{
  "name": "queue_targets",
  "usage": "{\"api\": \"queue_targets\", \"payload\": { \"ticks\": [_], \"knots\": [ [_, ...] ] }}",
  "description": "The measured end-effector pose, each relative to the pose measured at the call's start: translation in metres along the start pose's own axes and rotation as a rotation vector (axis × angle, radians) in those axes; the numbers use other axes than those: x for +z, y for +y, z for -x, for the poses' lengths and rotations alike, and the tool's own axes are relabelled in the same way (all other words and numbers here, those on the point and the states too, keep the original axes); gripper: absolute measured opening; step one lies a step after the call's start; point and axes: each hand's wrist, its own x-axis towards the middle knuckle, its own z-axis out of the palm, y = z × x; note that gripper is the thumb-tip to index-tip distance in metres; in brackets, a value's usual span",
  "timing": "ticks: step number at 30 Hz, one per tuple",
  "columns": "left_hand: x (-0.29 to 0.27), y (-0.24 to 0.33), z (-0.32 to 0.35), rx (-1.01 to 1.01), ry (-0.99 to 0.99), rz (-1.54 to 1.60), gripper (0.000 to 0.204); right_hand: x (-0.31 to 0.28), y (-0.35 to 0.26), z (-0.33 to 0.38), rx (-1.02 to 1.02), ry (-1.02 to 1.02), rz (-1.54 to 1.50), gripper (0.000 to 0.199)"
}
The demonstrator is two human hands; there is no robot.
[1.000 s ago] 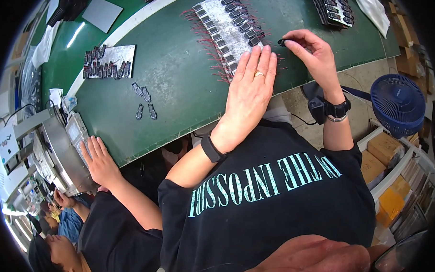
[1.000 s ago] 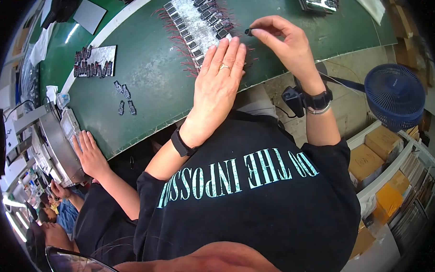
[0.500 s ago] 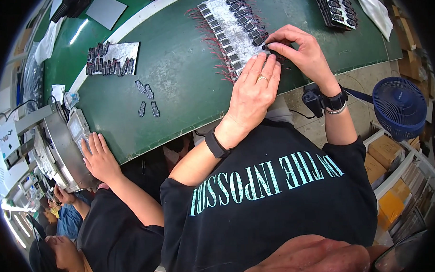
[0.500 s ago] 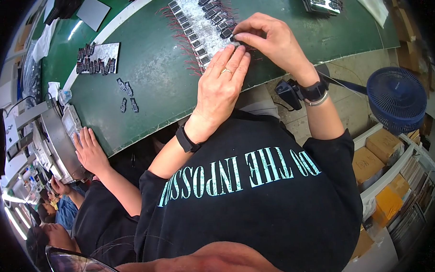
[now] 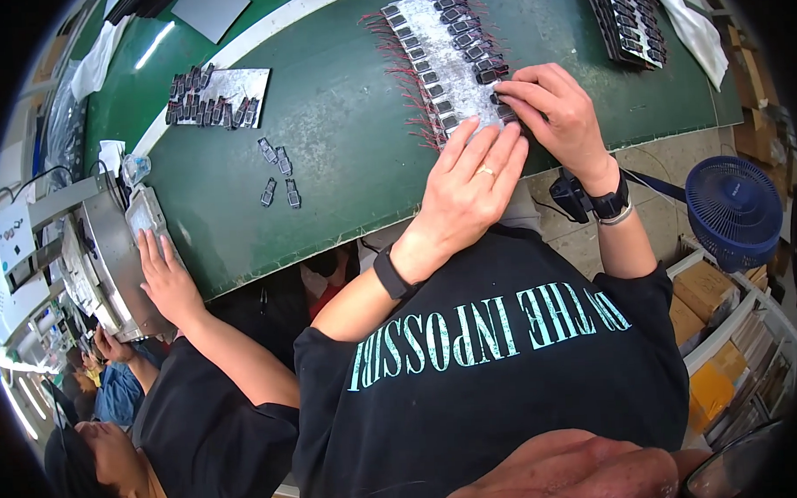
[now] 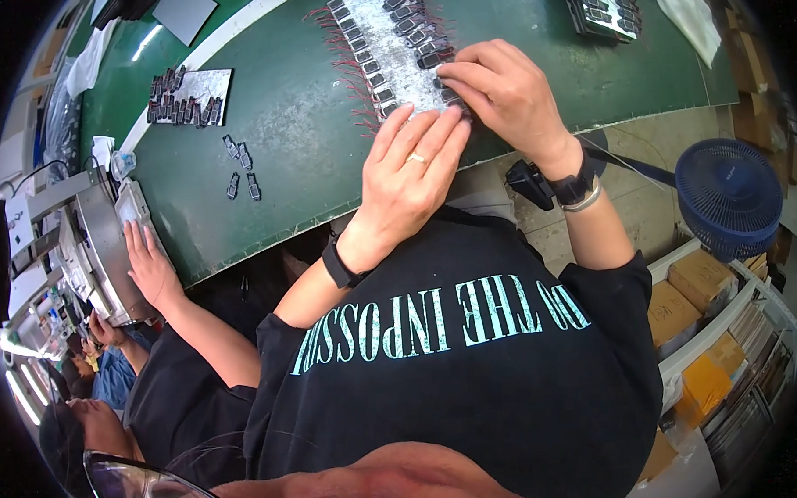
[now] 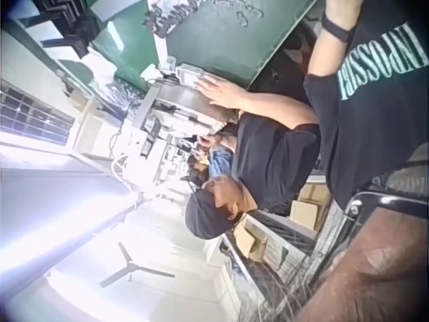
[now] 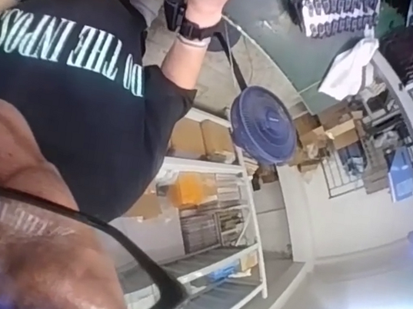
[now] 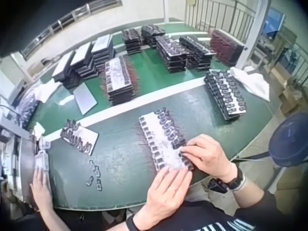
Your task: The person picks up a small component from a tray, inspects it with both hands, and then places it back onto the tray, repeating this process for several units.
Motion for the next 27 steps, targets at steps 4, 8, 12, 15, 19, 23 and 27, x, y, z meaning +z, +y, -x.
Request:
{"api": "queue_targets", "payload": {
  "ticks": [4,8,12,15,19,23,27],
  "knots": [
    [-0.031,-0.014,0.008,-0.077,0.109,0.004,0.028,-0.009,-0.005,-0.009,0.028,0.116,0.003,0.02],
    [-0.06,-0.038,0.022,-0.234,0.176,-0.091,0.026,-0.026,0.001,-0.06,0.053,0.02,-0.054,0.018],
    [-0.083,-0.059,0.038,-0.388,0.206,-0.159,0.023,0.013,0.036,-0.137,-0.087,-0.314,-0.009,0.025],
    [-0.105,-0.074,0.055,-0.503,0.241,-0.266,0.022,0.046,0.051,-0.165,-0.191,-0.43,0.041,0.026],
    [-0.138,-0.089,0.089,-0.672,0.289,-0.317,0.018,0.062,0.062,-0.178,-0.271,-0.476,-0.077,0.021],
    [-0.146,-0.104,0.104,-0.758,0.263,-0.331,0.013,0.058,0.059,-0.194,-0.188,-0.653,-0.178,0.022],
    [-0.14,-0.112,0.096,-0.78,0.227,-0.31,0.008,0.059,0.048,-0.202,-0.21,-0.717,0.014,0.022]
  ]
}}
